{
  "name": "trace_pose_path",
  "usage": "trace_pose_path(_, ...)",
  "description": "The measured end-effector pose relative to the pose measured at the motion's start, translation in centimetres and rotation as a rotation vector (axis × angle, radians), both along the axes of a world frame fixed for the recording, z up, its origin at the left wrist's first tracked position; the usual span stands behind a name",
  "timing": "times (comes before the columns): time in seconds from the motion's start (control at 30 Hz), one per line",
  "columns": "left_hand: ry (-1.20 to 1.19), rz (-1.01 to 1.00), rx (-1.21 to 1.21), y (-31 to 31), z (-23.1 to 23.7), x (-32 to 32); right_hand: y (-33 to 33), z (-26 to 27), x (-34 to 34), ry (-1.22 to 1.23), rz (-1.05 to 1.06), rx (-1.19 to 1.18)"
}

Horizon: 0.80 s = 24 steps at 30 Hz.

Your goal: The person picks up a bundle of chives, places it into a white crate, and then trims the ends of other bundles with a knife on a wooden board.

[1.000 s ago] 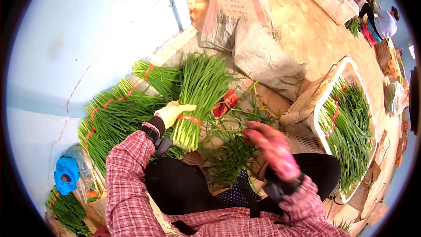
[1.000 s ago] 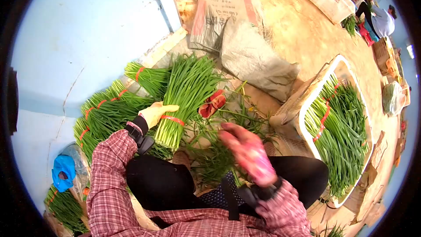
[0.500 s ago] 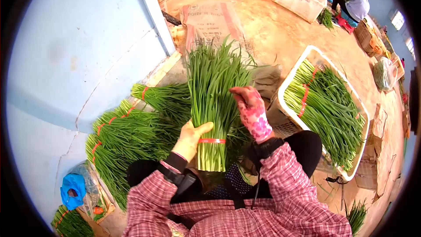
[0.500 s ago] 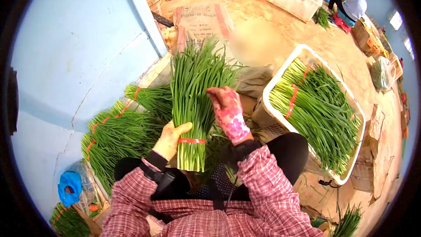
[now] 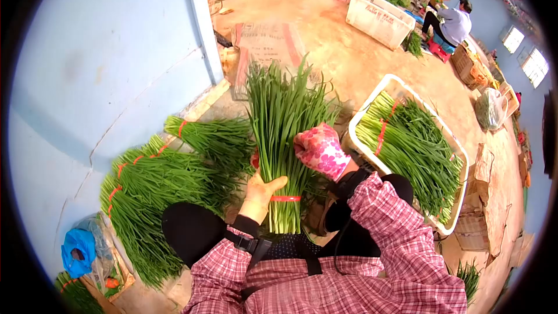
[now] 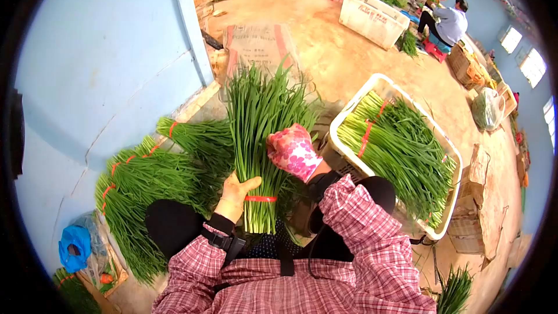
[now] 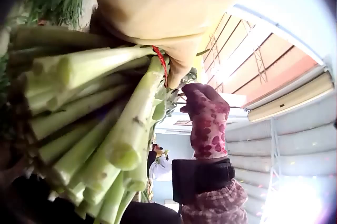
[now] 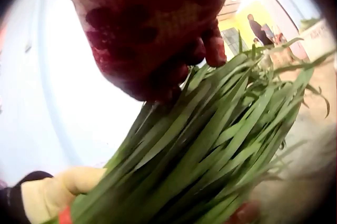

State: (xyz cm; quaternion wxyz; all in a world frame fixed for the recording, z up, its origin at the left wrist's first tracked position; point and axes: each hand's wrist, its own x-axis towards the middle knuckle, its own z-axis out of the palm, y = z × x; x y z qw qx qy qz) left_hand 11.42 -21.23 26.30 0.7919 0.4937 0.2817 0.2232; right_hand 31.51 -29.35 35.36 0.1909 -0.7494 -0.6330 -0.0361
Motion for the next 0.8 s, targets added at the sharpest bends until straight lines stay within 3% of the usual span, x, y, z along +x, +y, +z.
trace_pose_path(0.03,0.019,-0.005,0.011,-0.1,0.5,-0.2,0.1,0.3,-1.1,0.050,-0.132,0.038)
trace_pose_path(0.07,-0.003,-0.012,-0.035,-0.4,1.3,-0.4,0.3,1.1,-1.9,0.250,-0.429,0.024)
trace_pose_path(0.1,-0.006,-0.027,-0.054,-0.1,0.2,-0.3,-0.1,-0.1,-1.2,0.480,-0.463,0.368)
trace_pose_path(0.17,0.002,-0.055,-0.100,0.6,-3.2,-0.4,-1.6,0.9,-0.1,0.720,-0.551,0.498)
trace_pose_path(0.2,-0.029,-0.062,-0.162,0.5,-1.4,-0.3,-2.9,0.4,1.0,0.847,-0.617,0.270)
trace_pose_path(0.23,-0.026,-0.052,-0.159,0.6,-1.4,-0.1,-3.9,1.5,0.2,0.851,-0.588,0.165)
trace_pose_path(0.3,-0.020,-0.033,-0.153,0.7,-1.9,0.1,-6.2,-2.6,0.7,0.654,-0.641,-0.044)
trace_pose_path(0.37,-0.073,-0.021,-0.124,0.9,-2.2,0.4,-8.3,-7.6,-0.1,0.891,-0.515,-0.044)
trace_pose_path(0.4,-0.080,-0.007,-0.111,0.9,-2.1,0.6,-7.6,-3.3,-3.5,1.048,-0.511,-0.131)
trace_pose_path(0.43,-0.087,0.004,-0.098,1.0,-2.0,0.9,-7.3,-5.6,-3.5,1.235,-0.448,-0.089)
trace_pose_path(0.5,-0.025,-0.013,0.123,1.1,-0.8,0.9,-6.4,-8.6,-2.9,1.819,-0.191,0.096)
trace_pose_path(0.57,0.041,-0.009,0.404,0.4,2.3,0.8,-4.2,-7.7,-3.6,1.962,-0.196,0.260)
trace_pose_path(0.6,-0.016,-0.021,0.535,0.8,1.0,1.3,-4.2,-9.3,-3.0,1.738,-0.193,0.222)
trace_pose_path(0.67,-0.132,-0.064,0.478,0.9,1.7,1.1,-4.1,-12.5,-1.7,1.270,-0.238,0.152)
trace_pose_path(0.73,-0.199,-0.088,0.522,1.9,0.5,1.7,-1.8,-5.9,-4.5,1.972,-0.308,0.428)
trace_pose_path(0.8,-0.241,-0.077,0.377,2.7,-2.0,1.6,-1.6,-4.7,-4.9,1.909,-0.216,0.412)
